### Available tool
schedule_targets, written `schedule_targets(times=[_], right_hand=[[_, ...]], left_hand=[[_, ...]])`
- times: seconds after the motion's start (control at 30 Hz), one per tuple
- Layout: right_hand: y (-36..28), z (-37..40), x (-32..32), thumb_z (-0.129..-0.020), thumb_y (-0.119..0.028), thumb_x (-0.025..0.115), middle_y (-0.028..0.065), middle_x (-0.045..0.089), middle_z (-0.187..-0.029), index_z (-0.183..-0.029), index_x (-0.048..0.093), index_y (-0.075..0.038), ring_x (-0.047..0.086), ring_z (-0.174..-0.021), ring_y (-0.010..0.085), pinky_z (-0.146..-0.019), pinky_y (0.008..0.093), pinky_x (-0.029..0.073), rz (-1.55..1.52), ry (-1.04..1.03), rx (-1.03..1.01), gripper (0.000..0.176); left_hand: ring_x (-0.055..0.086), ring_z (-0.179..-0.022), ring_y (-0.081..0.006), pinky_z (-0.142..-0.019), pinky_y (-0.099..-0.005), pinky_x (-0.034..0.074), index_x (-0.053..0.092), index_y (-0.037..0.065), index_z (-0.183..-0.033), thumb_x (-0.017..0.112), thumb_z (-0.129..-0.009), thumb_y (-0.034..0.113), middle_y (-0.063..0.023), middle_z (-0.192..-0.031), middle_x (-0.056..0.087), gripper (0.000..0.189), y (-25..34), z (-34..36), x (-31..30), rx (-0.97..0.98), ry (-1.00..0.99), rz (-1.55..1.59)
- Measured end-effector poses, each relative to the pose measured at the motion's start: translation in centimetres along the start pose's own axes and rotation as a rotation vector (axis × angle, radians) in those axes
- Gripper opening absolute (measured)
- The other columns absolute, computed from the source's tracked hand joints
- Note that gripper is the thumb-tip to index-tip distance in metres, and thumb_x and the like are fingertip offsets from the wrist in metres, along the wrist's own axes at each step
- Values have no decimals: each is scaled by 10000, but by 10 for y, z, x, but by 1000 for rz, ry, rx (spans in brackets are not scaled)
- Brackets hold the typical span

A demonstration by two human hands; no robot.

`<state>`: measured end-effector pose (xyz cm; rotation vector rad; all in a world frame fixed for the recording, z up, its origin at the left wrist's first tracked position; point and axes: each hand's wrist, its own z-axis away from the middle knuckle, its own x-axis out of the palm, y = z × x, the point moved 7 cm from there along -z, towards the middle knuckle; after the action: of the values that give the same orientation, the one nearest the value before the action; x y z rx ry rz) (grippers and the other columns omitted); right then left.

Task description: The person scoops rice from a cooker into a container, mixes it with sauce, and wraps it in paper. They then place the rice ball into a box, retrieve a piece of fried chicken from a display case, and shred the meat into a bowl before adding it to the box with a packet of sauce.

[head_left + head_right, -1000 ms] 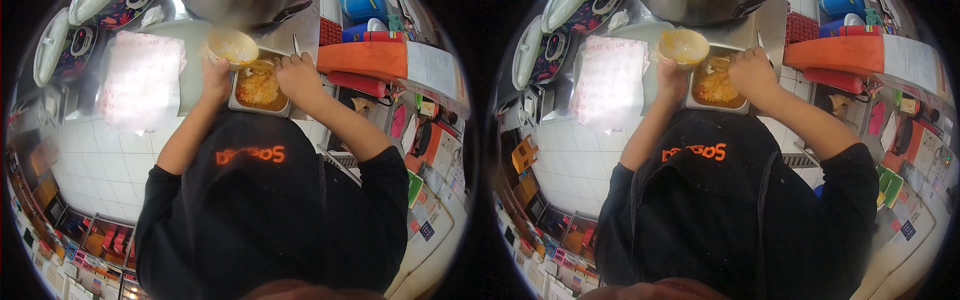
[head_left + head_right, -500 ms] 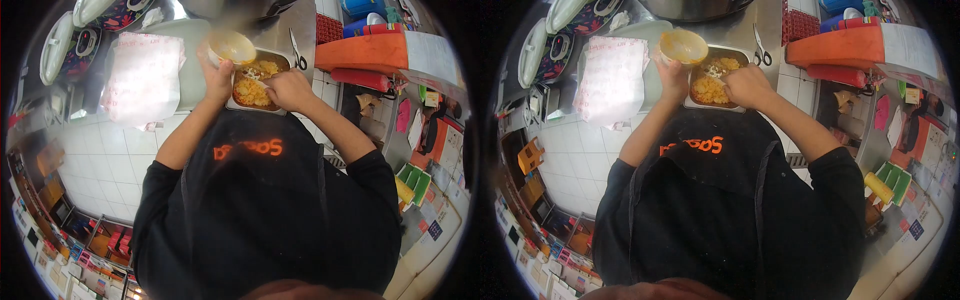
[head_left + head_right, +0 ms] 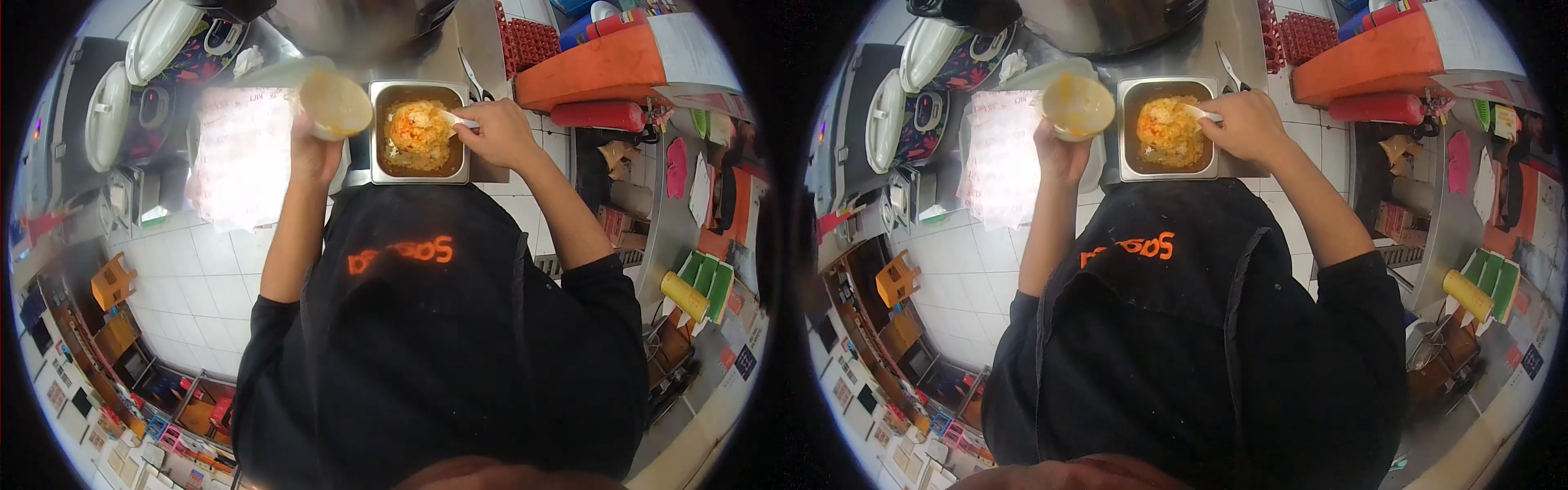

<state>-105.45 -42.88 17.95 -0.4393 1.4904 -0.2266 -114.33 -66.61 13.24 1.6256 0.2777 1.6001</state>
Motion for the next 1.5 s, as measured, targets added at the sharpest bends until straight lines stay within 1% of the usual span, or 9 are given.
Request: schedule_targets(times=[0.27, 0.37, 0.47, 0.67, 0.87, 1.1, 1.27, 1.37, 1.5], right_hand=[[-17, 7, -50, -783, -226, 634, 64, 664, -772, -985, 707, -89, 625, -638, 255, -626, 364, 456, -118, 122, 97, 255], [-65, 16, -56, -796, -215, 610, 25, 597, -763, -1077, 664, -88, 588, -684, 206, -623, 358, 398, 384, 275, 12, 312], [-107, 35, -43, -814, -186, 557, 15, 524, -782, -1151, 612, -84, 543, -738, 176, -635, 350, 350, 479, 292, -4, 356], [-99, 47, -41, -805, -108, 519, 32, 562, -840, -1164, 608, -68, 560, -776, 178, -671, 346, 358, 250, 227, -48, 372], [-78, 40, -64, -813, -113, 520, 37, 603, -794, -1107, 633, -58, 588, -761, 185, -713, 352, 382, 344, 110, 52, 320], [-79, -19, 27, -810, -159, 540, 39, 644, -782, -854, 704, -107, 609, -791, 182, -743, 399, 378, 905, -67, -141, 178], [-66, -8, 27, -813, -168, 536, 84, 675, -768, -782, 703, -107, 668, -741, 225, -753, 425, 414, 641, -527, 52, 180], [-56, 18, 34, -802, -159, 537, 118, 674, -761, -809, 696, -71, 676, -712, 277, -723, 442, 448, 498, -611, 111, 182], [-54, 23, 43, -791, -156, 541, 145, 672, -783, -850, 688, -53, 667, -726, 302, -709, 452, 465, 390, -382, 94, 189]], left_hand=[[541, -1083, -220, -937, -378, 470, 420, 69, -1269, 603, -843, 50, -107, -1157, 538, 463, -27, 32, 48, -287, 136, -178], [533, -1091, -220, -950, -391, 462, 372, 87, -1279, 617, -847, 75, -97, -1175, 513, 497, -49, 30, 67, -216, 121, -29], [495, -1175, -261, -1021, -446, 404, 367, 90, -1319, 589, -826, 231, -103, -1216, 495, 559, -48, 26, 72, -91, 108, -50], [502, -1178, -251, -1002, -406, 440, 344, 60, -1324, 693, -781, 336, -122, -1244, 484, 702, -44, 30, 62, -115, -71, 106], [497, -1195, -277, -977, -426, 458, 368, 34, -1335, 691, -694, 565, -129, -1255, 495, 893, -15, 36, 10, 72, -34, -193], [514, -1131, -251, -964, -407, 447, 368, 73, -1291, 667, -811, 376, -117, -1201, 498, 642, -31, 20, 13, 143, 42, -6], [522, -1138, -270, -949, -433, 461, 375, 69, -1296, 585, -834, 356, -119, -1207, 500, 583, -53, 28, 7, 168, 159, 71], [532, -1120, -265, -930, -429, 474, 379, 71, -1289, 597, -839, 377, -118, -1195, 503, 586, -44, 35, 16, 274, 151, 39], [525, -1069, -204, -937, -364, 446, 338, 73, -1269, 676, -830, 380, -97, -1159, 500, 633, -43, 32, 17, 285, 100, 74]])
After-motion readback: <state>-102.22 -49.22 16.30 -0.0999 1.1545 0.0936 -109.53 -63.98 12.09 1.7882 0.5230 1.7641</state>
